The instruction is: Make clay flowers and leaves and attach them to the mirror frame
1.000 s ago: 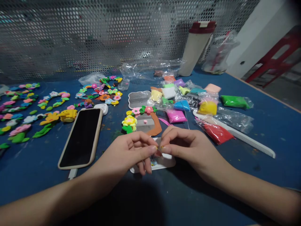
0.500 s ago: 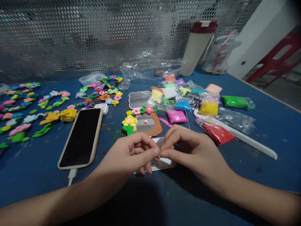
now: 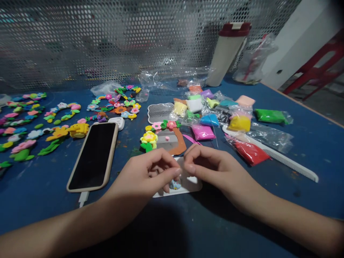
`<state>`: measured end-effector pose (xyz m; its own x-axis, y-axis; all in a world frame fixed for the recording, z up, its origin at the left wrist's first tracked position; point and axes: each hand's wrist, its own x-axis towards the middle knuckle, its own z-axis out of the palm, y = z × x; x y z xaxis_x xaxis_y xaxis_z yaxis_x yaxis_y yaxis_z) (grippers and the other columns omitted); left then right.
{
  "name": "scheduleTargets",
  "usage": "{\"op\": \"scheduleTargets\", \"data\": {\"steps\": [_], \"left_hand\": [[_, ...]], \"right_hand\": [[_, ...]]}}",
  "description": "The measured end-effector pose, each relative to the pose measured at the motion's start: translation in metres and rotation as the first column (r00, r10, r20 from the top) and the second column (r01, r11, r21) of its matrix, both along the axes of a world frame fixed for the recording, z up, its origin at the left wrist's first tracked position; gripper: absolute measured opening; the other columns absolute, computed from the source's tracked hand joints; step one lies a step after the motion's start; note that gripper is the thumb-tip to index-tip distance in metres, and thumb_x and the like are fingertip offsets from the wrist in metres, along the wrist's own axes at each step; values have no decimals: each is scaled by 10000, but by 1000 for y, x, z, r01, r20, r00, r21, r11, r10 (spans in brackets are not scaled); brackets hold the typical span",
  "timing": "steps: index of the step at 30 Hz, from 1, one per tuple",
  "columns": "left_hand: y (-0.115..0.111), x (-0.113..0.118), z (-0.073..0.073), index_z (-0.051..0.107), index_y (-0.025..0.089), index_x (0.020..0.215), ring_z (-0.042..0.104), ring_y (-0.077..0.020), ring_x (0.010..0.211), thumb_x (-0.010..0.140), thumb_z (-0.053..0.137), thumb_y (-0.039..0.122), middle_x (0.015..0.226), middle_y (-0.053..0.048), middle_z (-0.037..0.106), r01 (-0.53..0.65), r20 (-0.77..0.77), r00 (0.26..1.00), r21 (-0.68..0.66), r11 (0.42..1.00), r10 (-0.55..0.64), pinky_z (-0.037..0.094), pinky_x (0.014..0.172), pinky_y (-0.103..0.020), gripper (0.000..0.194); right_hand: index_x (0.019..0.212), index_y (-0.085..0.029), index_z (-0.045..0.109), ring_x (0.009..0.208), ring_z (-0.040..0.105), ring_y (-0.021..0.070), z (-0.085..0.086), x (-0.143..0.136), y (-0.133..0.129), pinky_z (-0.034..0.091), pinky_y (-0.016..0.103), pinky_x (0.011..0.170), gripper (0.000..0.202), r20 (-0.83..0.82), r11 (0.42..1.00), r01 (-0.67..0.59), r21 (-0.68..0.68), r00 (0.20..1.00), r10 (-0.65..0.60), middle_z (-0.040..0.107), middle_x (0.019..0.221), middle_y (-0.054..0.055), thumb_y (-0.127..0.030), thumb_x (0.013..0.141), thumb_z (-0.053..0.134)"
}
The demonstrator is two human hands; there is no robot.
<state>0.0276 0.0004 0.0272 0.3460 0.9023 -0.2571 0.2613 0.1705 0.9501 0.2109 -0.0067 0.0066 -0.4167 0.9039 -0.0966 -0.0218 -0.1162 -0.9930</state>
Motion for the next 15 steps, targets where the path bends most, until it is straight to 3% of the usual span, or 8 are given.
{"op": "scheduleTargets", "data": {"steps": [6,15], "left_hand": [[3,1,-3,574,166,741,538,-67,452,751,610,243,536,55,586,-3,40,999,-77,997,6,430,448,-148,85],[3,-1,-4,520,168,722,492,-88,437,783,563,316,528,34,551,36,105,994,-127,991,-23,402,457,-200,165]], "right_hand": [[771,-178,563,670,422,95,-5,2,6,326,215,621,122,-192,977,39,-209,978,-80,470,718,-33,-265,845,603],[713,-178,564,657,475,99,-3,1,6,361,207,596,175,-243,976,47,-214,965,-100,533,707,-29,-249,742,721]]}}
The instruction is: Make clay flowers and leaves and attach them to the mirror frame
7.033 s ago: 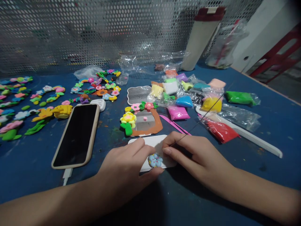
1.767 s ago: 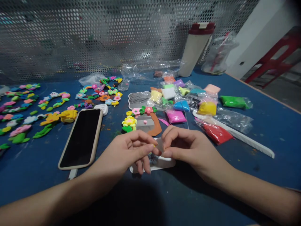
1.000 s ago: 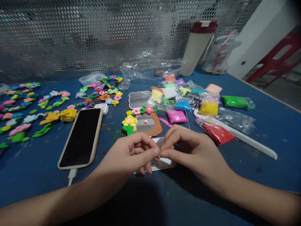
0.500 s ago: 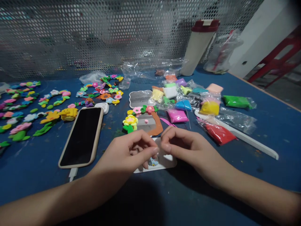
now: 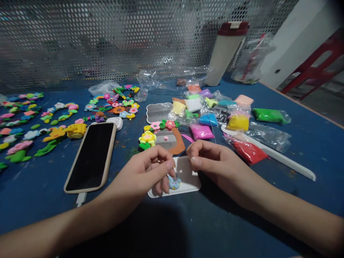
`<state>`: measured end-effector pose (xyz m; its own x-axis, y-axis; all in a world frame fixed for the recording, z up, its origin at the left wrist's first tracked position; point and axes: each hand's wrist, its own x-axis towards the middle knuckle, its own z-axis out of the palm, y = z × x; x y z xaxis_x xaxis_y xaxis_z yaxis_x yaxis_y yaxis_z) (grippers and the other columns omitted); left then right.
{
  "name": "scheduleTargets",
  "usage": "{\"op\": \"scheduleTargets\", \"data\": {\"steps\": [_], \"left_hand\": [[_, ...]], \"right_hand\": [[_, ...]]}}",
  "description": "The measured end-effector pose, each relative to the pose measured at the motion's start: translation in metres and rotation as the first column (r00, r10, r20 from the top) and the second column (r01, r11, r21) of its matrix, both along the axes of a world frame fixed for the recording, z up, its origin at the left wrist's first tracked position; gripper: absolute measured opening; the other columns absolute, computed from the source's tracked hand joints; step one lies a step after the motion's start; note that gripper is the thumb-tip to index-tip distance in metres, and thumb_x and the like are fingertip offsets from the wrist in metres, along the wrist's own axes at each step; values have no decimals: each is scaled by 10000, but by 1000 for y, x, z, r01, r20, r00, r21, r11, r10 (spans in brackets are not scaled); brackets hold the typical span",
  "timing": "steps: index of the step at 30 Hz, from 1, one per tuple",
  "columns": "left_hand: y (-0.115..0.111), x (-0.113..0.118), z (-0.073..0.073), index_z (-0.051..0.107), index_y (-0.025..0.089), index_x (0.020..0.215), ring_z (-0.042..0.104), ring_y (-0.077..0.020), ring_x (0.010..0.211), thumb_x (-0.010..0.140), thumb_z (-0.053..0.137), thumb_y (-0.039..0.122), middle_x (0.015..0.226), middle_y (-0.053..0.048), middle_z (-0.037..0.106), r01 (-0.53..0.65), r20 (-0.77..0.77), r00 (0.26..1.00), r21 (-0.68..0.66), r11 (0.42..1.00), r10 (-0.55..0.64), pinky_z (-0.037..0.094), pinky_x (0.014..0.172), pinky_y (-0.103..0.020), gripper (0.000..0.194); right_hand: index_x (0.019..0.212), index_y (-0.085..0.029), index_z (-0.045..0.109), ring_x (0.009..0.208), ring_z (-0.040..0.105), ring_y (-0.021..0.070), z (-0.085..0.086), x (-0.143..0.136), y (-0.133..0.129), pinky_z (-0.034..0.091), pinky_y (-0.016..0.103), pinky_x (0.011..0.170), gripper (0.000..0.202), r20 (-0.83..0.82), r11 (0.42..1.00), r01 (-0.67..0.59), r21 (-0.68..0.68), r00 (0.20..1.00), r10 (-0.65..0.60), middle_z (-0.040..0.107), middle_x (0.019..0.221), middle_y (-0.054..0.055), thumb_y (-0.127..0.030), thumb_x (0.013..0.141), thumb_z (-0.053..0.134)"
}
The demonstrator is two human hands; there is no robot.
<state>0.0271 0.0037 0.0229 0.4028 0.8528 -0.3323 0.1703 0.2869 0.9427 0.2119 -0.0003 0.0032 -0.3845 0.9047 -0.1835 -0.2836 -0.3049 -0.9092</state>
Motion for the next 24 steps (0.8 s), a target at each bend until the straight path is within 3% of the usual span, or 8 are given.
{"op": "scheduleTargets", "data": {"steps": [8,14,24], "left_hand": [[-5,-3,-3,391,178,564,394,-68,440,921,406,364,493,66,377,86,102,991,5,996,-86,331,489,-203,403],[-5,-2,-2,404,181,530,399,-76,434,903,429,391,456,54,403,118,68,990,27,993,-120,314,456,-203,429],[2,-2,-1,554,158,722,485,-87,410,818,552,350,430,35,530,82,-16,997,13,997,-82,350,443,-176,214]], "right_hand": [[641,-175,639,631,516,83,-1,0,0,398,188,581,128,-131,999,-41,-34,991,36,570,672,-29,-163,678,760],[668,-172,646,619,501,75,-2,4,1,387,183,583,121,-210,994,-73,-84,976,53,561,674,-29,-211,707,753],[751,-172,598,624,478,90,-1,2,3,392,203,633,161,-252,982,-118,-150,965,78,526,661,-15,-285,864,589]]}}
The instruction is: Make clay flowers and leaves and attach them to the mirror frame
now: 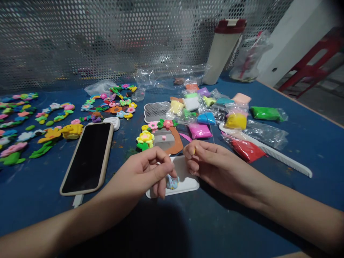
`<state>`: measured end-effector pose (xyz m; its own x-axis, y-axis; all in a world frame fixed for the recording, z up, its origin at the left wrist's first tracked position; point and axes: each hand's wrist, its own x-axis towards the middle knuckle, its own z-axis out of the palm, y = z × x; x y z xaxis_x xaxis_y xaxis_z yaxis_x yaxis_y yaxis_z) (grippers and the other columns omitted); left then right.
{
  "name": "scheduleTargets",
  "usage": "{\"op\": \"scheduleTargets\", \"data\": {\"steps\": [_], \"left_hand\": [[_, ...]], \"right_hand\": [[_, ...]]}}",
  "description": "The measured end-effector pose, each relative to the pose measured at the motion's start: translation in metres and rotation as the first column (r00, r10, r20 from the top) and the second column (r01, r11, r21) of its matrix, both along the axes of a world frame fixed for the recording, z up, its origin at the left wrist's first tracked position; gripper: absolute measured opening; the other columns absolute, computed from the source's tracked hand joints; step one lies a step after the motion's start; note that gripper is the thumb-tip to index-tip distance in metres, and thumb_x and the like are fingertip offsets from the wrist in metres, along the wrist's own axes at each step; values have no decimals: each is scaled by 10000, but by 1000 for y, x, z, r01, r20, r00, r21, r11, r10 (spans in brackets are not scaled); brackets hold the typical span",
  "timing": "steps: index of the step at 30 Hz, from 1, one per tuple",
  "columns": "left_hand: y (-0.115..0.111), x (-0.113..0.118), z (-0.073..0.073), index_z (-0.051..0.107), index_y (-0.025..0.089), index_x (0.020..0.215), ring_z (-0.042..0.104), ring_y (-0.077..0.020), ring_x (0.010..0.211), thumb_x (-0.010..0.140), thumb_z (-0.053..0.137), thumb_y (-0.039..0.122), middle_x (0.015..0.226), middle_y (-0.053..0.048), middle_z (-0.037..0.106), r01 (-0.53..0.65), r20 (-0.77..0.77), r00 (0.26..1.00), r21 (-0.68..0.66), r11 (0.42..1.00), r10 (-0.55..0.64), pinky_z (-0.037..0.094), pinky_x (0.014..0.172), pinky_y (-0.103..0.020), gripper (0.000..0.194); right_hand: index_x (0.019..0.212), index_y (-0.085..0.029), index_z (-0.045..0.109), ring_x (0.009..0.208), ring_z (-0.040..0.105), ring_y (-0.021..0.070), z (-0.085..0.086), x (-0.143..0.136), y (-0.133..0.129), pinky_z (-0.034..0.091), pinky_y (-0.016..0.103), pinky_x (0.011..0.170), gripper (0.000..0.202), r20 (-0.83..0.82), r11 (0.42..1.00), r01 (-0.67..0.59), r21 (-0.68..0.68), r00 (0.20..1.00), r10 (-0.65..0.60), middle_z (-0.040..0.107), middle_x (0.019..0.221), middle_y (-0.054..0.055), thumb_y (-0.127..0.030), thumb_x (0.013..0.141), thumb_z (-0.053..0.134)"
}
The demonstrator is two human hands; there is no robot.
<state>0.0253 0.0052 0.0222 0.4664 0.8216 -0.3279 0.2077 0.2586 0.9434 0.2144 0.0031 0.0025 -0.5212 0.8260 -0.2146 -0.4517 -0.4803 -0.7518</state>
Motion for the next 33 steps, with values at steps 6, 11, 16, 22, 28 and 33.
{"op": "scheduleTargets", "data": {"steps": [6,11,16,22,28,33], "left_hand": [[1,-1,-4,561,156,727,491,-79,410,819,562,350,440,35,539,2,3,1000,-6,1000,-2,358,444,-166,215],[0,0,-4,568,151,710,484,-67,421,817,575,328,464,43,522,0,13,1000,-9,1000,0,353,440,-155,207],[0,0,-4,565,149,706,508,-61,423,779,627,310,557,25,591,-19,91,996,-14,1000,20,381,430,-156,187],[2,-1,-3,577,155,729,539,-60,421,756,655,270,597,27,627,-49,120,991,-35,998,53,396,420,-146,141],[2,-1,-3,571,163,763,514,-66,398,764,640,253,434,49,565,-55,54,997,-54,997,58,384,423,-136,114],[1,-3,-4,578,166,784,530,-68,411,778,633,257,443,46,573,-41,33,999,-31,999,42,372,420,-131,107]], "right_hand": [[756,-169,602,644,475,95,-2,1,-1,385,212,636,192,19,999,20,41,1000,-21,520,683,-23,-336,769,696],[673,-165,614,621,497,85,-2,2,-3,385,209,616,149,-53,998,-14,64,998,17,551,666,-33,-198,701,757],[622,-176,662,564,492,83,0,3,-5,374,219,583,126,-87,991,-97,90,991,105,579,614,-35,-165,660,781],[628,-177,668,582,489,96,-2,3,-6,387,225,590,139,-19,994,-95,61,995,96,565,606,-25,-251,693,766],[720,-146,629,614,462,78,-3,2,-2,384,191,619,137,23,1000,-3,11,1000,3,528,644,-20,-243,812,661],[730,-142,626,615,448,81,-1,2,-2,375,198,620,158,57,1000,14,8,998,-15,508,641,-20,-266,826,643]]}}
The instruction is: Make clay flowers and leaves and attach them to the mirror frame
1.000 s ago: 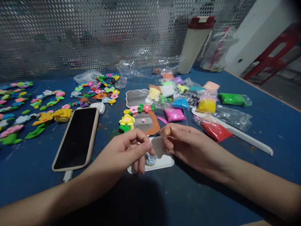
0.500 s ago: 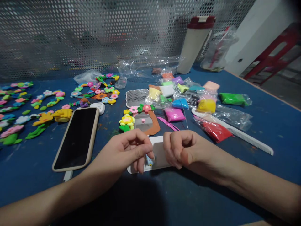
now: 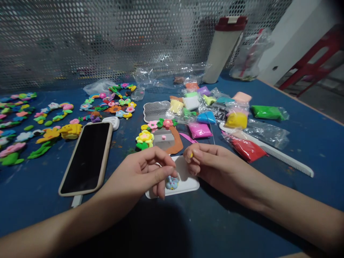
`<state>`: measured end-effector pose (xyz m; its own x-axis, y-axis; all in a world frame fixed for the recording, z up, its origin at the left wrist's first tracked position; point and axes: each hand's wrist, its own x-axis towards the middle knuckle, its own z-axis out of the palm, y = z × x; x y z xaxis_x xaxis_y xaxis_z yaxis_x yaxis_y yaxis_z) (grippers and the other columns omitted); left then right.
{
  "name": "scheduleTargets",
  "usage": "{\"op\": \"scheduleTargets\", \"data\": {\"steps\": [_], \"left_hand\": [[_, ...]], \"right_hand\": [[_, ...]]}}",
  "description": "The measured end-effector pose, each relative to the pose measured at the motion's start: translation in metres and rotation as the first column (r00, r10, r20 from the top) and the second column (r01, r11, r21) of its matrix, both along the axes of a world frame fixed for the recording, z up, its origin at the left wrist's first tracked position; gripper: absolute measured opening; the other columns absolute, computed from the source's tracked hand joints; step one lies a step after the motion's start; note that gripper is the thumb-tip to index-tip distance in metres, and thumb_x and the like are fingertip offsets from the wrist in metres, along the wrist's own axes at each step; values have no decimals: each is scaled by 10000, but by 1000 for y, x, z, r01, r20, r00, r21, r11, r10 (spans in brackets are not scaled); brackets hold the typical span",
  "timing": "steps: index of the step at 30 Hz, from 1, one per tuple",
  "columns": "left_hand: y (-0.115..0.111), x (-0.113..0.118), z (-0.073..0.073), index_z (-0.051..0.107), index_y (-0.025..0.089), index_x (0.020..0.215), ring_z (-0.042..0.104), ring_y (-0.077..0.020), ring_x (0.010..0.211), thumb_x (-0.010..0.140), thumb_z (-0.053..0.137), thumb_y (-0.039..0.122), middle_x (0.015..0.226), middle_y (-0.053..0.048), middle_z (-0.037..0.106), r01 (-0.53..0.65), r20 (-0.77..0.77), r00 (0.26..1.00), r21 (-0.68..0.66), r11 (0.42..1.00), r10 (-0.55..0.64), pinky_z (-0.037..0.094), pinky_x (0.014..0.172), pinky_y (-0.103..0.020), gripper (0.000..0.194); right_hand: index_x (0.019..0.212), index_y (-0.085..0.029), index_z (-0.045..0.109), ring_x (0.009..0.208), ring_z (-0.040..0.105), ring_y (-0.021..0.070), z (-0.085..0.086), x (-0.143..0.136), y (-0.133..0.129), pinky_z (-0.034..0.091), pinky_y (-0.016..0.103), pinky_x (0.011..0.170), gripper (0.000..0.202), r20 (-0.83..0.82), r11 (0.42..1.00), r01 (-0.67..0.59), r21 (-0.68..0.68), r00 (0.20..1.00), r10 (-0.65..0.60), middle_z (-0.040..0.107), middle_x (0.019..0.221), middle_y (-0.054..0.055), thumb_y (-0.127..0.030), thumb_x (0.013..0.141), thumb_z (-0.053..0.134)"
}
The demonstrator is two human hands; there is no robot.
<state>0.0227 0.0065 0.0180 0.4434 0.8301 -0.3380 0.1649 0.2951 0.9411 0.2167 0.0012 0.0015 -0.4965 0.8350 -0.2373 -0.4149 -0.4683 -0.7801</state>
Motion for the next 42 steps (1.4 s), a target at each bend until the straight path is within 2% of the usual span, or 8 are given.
{"op": "scheduleTargets", "data": {"steps": [5,11,16,20,26,35,38,42], "left_hand": [[0,2,1,577,154,754,548,-51,410,754,645,216,608,22,655,-9,48,999,-16,1000,10,378,410,-128,92],[0,1,-2,605,155,762,555,-62,401,757,652,197,492,45,621,-5,40,999,-28,1000,6,392,409,-123,63],[1,2,-1,619,156,790,588,-82,413,741,669,210,535,29,655,-18,39,999,-50,999,20,391,403,-137,89],[1,3,4,557,190,951,608,-100,403,707,704,252,674,16,722,-61,67,995,-98,993,68,413,401,-160,292],[-3,6,11,492,216,1114,512,-73,272,716,677,240,444,99,627,-131,57,989,-95,987,137,366,385,-149,439],[-6,4,12,511,202,1057,511,-67,276,721,677,246,472,93,620,-203,86,975,-10,979,203,347,369,-141,377],[-7,4,11,526,204,990,515,-60,301,709,695,221,495,97,610,-242,105,966,37,969,238,367,373,-134,328],[-7,3,10,525,218,971,517,-62,345,710,715,255,518,99,591,-264,130,959,95,960,251,402,384,-136,325]], "right_hand": [[773,-138,656,622,459,79,-1,0,1,378,194,623,123,5,1000,23,-18,1000,-23,530,655,-18,-257,800,673],[801,-162,658,616,503,69,-4,1,0,399,189,624,127,7,1000,31,1,999,-31,564,653,-32,-262,754,720],[872,-227,673,622,509,57,-1,0,-2,390,173,601,185,107,989,12,144,994,-28,558,665,-59,-178,712,753],[985,-313,691,690,507,68,3,0,-5,406,182,619,303,250,949,-48,311,968,-34,529,762,-51,-216,707,761],[1134,-398,622,1073,494,149,4,0,-9,402,286,902,396,479,800,-200,566,869,-122,497,1159,-27,-267,770,707],[1319,-347,464,1218,398,127,4,-1,-15,298,240,1043,578,537,523,-330,786,783,-313,456,1266,-5,-193,801,670],[1331,-375,437,1241,377,123,7,-2,-15,271,248,1068,605,539,545,-342,766,803,-254,429,1298,-15,-154,810,652],[1329,-406,427,1273,351,133,8,-4,-15,285,269,1067,604,520,692,-351,630,853,-41,403,1333,-32,-148,824,634]]}}
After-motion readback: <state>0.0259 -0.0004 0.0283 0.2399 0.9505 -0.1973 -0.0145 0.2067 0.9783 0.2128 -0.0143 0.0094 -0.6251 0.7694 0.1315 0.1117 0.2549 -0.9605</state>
